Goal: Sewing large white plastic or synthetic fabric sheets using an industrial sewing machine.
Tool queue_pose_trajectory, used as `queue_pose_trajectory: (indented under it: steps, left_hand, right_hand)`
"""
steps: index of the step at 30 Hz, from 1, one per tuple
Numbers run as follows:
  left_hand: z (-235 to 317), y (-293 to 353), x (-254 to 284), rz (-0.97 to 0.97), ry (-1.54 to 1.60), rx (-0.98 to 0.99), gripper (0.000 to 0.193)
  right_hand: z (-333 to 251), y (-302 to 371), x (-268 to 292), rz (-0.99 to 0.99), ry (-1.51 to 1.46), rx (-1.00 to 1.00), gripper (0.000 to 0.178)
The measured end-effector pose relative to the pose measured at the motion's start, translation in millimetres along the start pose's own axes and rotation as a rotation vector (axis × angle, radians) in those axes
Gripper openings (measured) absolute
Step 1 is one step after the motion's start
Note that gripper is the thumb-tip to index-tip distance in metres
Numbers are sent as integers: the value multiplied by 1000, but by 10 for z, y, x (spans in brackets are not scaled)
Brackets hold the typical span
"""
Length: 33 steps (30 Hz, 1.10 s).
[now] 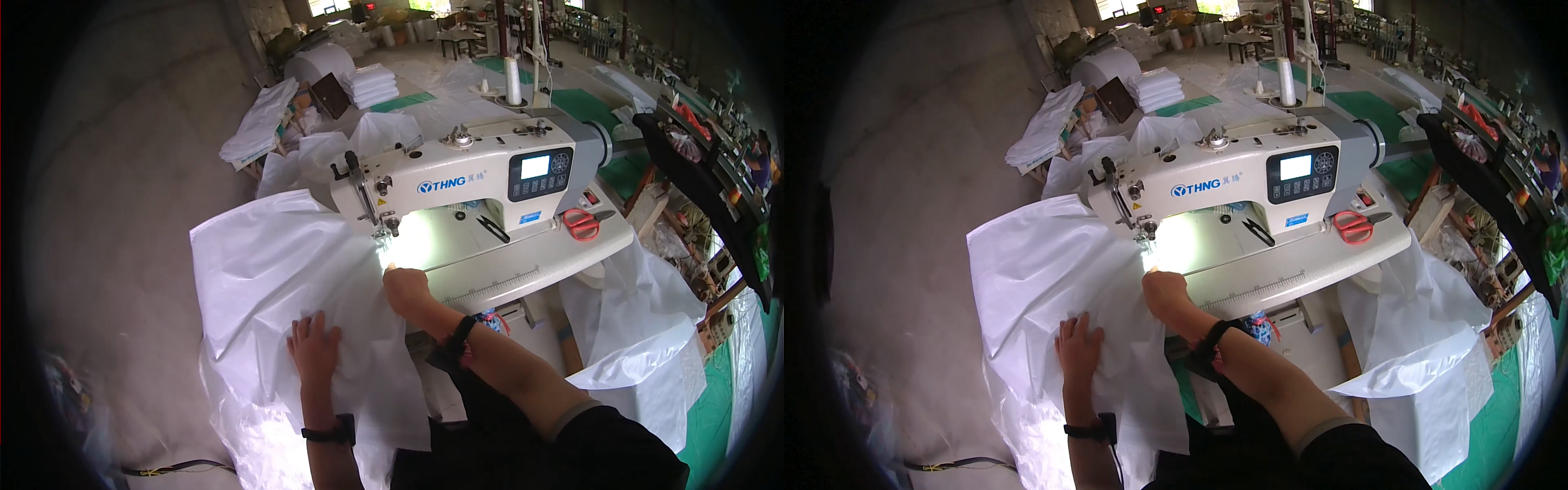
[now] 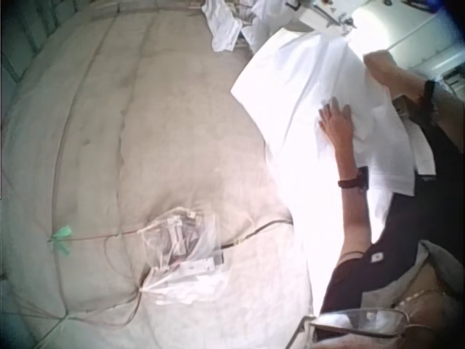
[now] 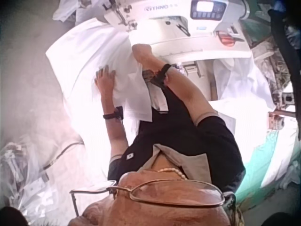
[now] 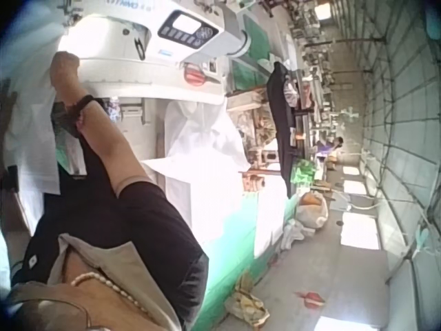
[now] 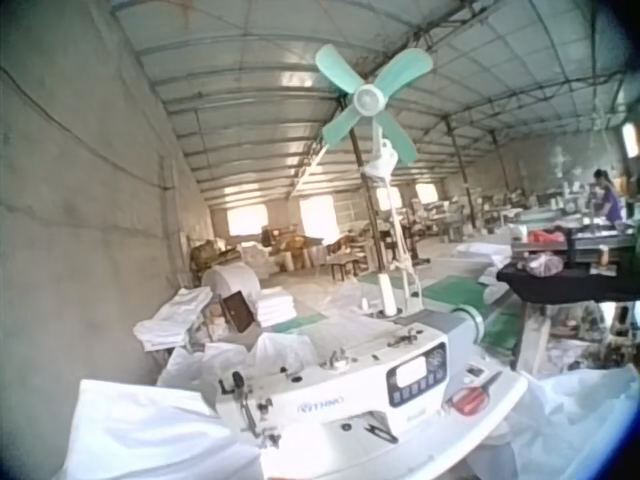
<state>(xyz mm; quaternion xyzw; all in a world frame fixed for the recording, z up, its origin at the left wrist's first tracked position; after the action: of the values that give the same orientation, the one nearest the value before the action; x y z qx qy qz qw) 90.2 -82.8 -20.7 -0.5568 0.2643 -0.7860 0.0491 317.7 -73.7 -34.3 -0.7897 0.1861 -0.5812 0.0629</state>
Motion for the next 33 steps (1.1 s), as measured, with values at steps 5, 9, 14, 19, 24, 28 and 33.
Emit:
queue_pose_trajectory:
  steps: [5,9,14,19,24,28,33]
  left_hand:
    - [-76,-347,-170,-57,25,34,48]
    - [-107,-512,-244,-102,1,43,48]
    - [-51,-273,-71,-101,32,-12,44]
    - [253,786,259,109,172,-159,43]
    - [441,1219,577,141,172,-113,46]
    - [475,960,1034,358,-26,-125,38]
    - [653,526,1524,584,-285,-411,32]
  right_hand:
    - [41,-231,-174,122,-4,-52,11]
    - [54,-221,-230,210,-45,-56,17]
    - [193,811,-52,91,-807,-332,24]
    - [-48,1677,-79,-966,-1248,-163,30]
    - [-571,1088,-212,-879,-1428,-205,33]
    - [-946,638,-238,-887,-1542,-198,36]
    - [-1257,222,-269,-963,-1650,-184,39]
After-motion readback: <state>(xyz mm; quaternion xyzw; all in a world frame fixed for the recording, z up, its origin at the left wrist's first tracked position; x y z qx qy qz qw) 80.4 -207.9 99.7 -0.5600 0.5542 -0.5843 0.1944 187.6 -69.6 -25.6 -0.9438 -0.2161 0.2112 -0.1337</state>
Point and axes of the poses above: each hand's wrist, its own y-axis away from the middle knuckle, its own x-axis out of the back of the hand, z = x × y, the point moved 2 cm from there along -y, towards the middle knuckle, and after that the axes turned 10 degrees about z, right-handed, at the moved point
